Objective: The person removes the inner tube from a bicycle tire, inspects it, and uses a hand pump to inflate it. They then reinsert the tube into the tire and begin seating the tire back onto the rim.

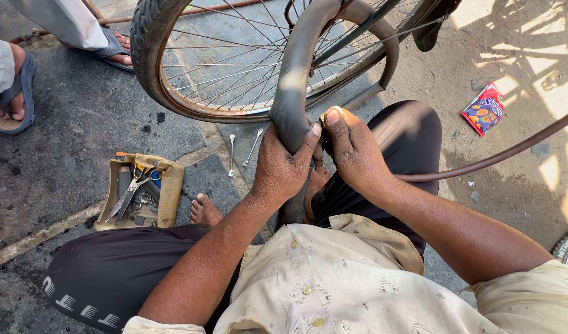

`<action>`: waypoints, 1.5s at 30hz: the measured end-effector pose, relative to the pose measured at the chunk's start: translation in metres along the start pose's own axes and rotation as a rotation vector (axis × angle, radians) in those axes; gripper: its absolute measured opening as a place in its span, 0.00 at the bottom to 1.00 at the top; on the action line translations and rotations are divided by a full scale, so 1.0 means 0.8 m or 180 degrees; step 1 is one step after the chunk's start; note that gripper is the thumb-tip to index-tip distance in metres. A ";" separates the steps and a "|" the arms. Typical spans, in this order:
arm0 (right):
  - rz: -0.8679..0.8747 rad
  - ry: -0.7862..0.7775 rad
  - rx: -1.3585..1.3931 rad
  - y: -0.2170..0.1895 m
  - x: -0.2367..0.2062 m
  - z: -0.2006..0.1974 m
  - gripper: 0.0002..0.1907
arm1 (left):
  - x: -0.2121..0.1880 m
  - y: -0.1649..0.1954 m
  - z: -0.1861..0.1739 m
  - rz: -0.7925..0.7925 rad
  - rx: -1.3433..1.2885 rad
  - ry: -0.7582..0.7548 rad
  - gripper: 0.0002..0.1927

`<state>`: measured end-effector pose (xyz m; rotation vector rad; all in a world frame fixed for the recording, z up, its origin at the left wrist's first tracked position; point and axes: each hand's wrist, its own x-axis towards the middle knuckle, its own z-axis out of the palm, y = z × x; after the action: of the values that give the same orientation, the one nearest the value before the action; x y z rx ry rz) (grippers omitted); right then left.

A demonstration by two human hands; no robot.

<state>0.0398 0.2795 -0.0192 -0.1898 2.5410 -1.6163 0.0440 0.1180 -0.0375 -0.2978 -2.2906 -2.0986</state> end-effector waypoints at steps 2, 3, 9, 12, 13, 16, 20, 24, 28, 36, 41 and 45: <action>0.0014 -0.0032 0.0057 0.005 0.002 -0.002 0.31 | 0.002 0.002 -0.004 -0.0343 -0.0448 -0.0182 0.12; 0.0130 -0.0008 0.0085 0.007 0.002 -0.004 0.30 | 0.003 0.004 -0.007 -0.0522 -0.0675 -0.0276 0.13; 0.0403 -0.0447 -0.0448 0.010 0.011 -0.012 0.24 | 0.017 0.013 -0.070 -0.0720 -0.1071 -0.0223 0.11; -0.0643 -0.0480 -0.1431 -0.007 0.008 -0.006 0.15 | 0.016 0.011 -0.087 -0.0895 -0.1021 -0.0284 0.10; -0.0730 -0.0325 -0.1417 -0.015 0.007 -0.004 0.15 | 0.016 0.010 -0.090 -0.0912 -0.0967 -0.0315 0.11; -0.1549 -0.0038 -0.1697 -0.038 0.010 0.011 0.21 | 0.014 0.011 -0.094 -0.1033 -0.0793 -0.0378 0.12; -0.2095 -0.0128 -0.2248 -0.053 0.028 0.036 0.22 | 0.009 0.018 -0.103 -0.1218 -0.0434 -0.0376 0.17; -0.2151 -0.0170 -0.2166 -0.041 0.037 0.054 0.22 | 0.004 0.019 -0.112 -0.1223 -0.0358 -0.0276 0.21; -0.2394 0.0096 -0.2107 -0.018 0.039 0.066 0.15 | 0.004 0.011 -0.115 -0.1440 -0.0264 -0.0263 0.20; -0.1733 0.0042 -0.1829 -0.019 0.052 0.088 0.24 | -0.002 0.005 -0.111 -0.1287 -0.0205 -0.0412 0.18; -0.2191 -0.0008 -0.1300 -0.031 0.019 0.086 0.24 | 0.006 -0.002 -0.126 -0.1275 -0.0310 0.0023 0.16; -0.0018 -0.0128 0.0877 -0.016 0.029 0.088 0.13 | 0.005 -0.006 -0.127 -0.1411 -0.0270 -0.0057 0.16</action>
<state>0.0295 0.2070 -0.0378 -0.1990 2.2586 -1.9194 0.0278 0.0181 -0.0316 0.2155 -2.4623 -2.3911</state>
